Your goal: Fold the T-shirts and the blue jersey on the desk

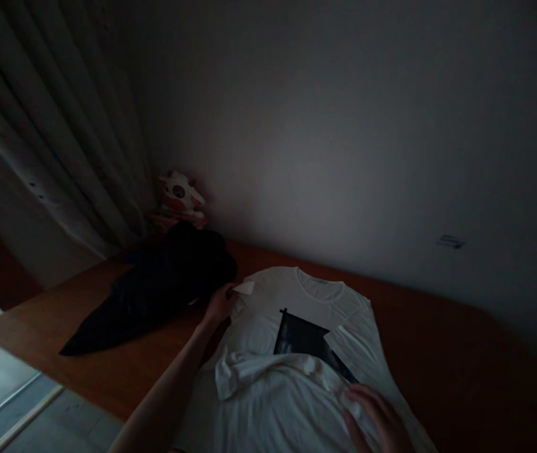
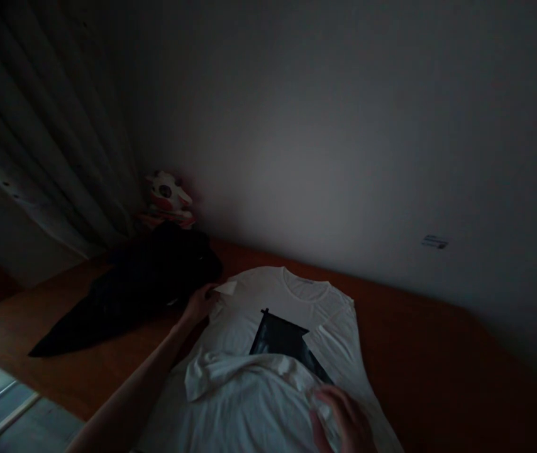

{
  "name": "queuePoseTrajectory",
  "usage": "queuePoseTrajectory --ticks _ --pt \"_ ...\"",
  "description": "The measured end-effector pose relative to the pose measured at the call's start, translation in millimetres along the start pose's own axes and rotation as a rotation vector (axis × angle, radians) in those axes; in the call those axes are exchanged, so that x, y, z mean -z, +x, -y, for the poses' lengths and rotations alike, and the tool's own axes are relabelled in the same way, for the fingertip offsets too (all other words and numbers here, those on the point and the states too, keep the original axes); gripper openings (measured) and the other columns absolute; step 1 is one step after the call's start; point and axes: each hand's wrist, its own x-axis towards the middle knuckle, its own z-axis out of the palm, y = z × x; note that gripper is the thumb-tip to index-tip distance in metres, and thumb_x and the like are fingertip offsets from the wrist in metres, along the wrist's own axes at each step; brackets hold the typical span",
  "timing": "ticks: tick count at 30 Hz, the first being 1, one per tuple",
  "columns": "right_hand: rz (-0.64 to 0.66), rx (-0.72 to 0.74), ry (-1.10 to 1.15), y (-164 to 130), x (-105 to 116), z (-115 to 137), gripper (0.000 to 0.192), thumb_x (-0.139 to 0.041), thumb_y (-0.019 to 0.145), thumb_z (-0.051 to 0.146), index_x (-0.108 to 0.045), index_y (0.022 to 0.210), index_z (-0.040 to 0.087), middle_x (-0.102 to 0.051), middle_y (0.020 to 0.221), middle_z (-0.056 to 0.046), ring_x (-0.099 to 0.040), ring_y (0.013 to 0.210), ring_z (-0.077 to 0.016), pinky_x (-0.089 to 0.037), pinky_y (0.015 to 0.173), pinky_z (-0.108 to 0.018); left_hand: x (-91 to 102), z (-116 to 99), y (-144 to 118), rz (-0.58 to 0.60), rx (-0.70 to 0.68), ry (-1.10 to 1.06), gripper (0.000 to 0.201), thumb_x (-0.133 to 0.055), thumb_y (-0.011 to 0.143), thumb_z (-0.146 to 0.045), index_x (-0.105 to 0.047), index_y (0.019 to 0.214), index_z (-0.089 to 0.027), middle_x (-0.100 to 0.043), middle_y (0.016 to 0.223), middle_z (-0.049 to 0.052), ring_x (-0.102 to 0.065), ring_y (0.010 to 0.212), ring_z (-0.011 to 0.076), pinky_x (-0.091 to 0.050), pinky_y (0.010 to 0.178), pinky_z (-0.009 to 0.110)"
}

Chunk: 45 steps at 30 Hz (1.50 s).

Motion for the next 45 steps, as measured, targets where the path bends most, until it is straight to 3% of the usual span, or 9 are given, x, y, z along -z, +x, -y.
queuePoseTrajectory --ticks 4,8,12,18,23,28,32,40,45 --pt "0.075 0.013 0.026 65 -23 57 0.038 -0.062 0.091 0.039 -0.064 0.126 0.026 -0.067 0.131 -0.010 -0.064 0.119 -0.0270 -0.054 0.100 -0.043 1.9 5 6 -0.054 0.083 -0.164 0.033 -0.052 0.083 -0.034 -0.072 0.102 -0.017 -0.078 0.096 0.007 -0.071 0.093 0.0241 -0.055 0.080 0.030" --pt "0.334 0.021 0.061 114 -51 99 0.061 -0.074 0.080 0.032 -0.057 0.137 0.019 -0.062 0.137 -0.013 -0.058 0.127 -0.0303 -0.045 0.108 -0.047 5.5 5 9 -0.090 0.160 -0.243 0.043 -0.045 0.089 -0.047 -0.070 0.100 -0.014 -0.076 0.092 0.008 -0.071 0.084 0.0223 -0.054 0.071 0.028" --pt "0.540 0.043 0.106 132 -58 130 0.041 -0.071 0.080 0.024 -0.070 0.121 0.021 -0.071 0.118 -0.010 -0.065 0.113 -0.0287 -0.048 0.101 -0.045 12.5 3 6 -0.083 0.173 -0.171 0.042 -0.042 0.094 -0.046 -0.068 0.104 -0.015 -0.076 0.094 0.009 -0.071 0.083 0.0212 -0.053 0.070 0.027" --pt "0.832 0.180 0.372 137 -30 159 0.017 -0.073 0.083 0.042 -0.080 0.090 0.027 -0.075 0.089 -0.001 -0.070 0.082 -0.0179 -0.052 0.074 -0.025 18.7 -6 -9 -0.046 0.129 0.123 0.026 -0.051 0.095 -0.032 -0.067 0.110 -0.018 -0.076 0.103 0.015 -0.072 0.098 0.0294 -0.049 0.090 0.038" --pt "0.551 -0.119 0.563 173 -61 144 0.032 -0.060 0.091 0.049 -0.076 0.092 0.022 -0.075 0.087 -0.003 -0.068 0.078 -0.0161 -0.050 0.072 -0.025 12.2 -16 -17 -0.006 0.023 0.259 0.028 -0.053 0.096 -0.027 -0.063 0.121 -0.020 -0.075 0.112 0.014 -0.072 0.101 0.0276 -0.050 0.088 0.035" --pt "0.444 -0.648 0.728 229 -115 118 0.054 -0.048 0.089 0.068 -0.070 0.084 0.019 -0.072 0.079 -0.005 -0.065 0.063 -0.0165 -0.048 0.057 -0.026 5.6 -18 -23 0.069 -0.527 0.314 0.028 -0.052 0.094 -0.019 -0.063 0.120 -0.023 -0.074 0.114 0.007 -0.070 0.102 0.0218 -0.053 0.085 0.031" --pt "0.412 -0.657 0.732 249 -135 110 0.053 -0.059 0.078 0.070 -0.067 0.067 0.019 -0.064 0.060 -0.001 -0.062 0.061 -0.0177 -0.044 0.054 -0.025 5.1 -22 -29 0.205 -0.796 0.338 0.027 -0.052 0.094 -0.017 -0.065 0.117 -0.024 -0.073 0.108 0.007 -0.067 0.100 0.0216 -0.053 0.088 0.032" --pt "0.134 -0.636 0.605 228 -131 84 0.032 -0.062 0.075 0.054 -0.062 0.078 0.022 -0.067 0.066 -0.001 -0.064 0.068 -0.0201 -0.043 0.057 -0.026 12.9 -33 -35 0.285 -0.420 0.549 0.046 -0.068 0.078 -0.031 -0.058 0.122 -0.021 -0.067 0.119 0.011 -0.066 0.105 0.0292 -0.052 0.086 0.038" --pt "0.034 -0.612 0.530 200 -116 69 0.031 -0.059 0.077 0.054 -0.057 0.079 0.024 -0.068 0.071 -0.003 -0.065 0.069 -0.0220 -0.045 0.060 -0.029 18.8 -40 -36 0.385 -0.593 0.496 0.039 -0.064 0.074 -0.020 -0.059 0.113 -0.023 -0.070 0.113 0.007 -0.067 0.103 0.0252 -0.050 0.085 0.033"
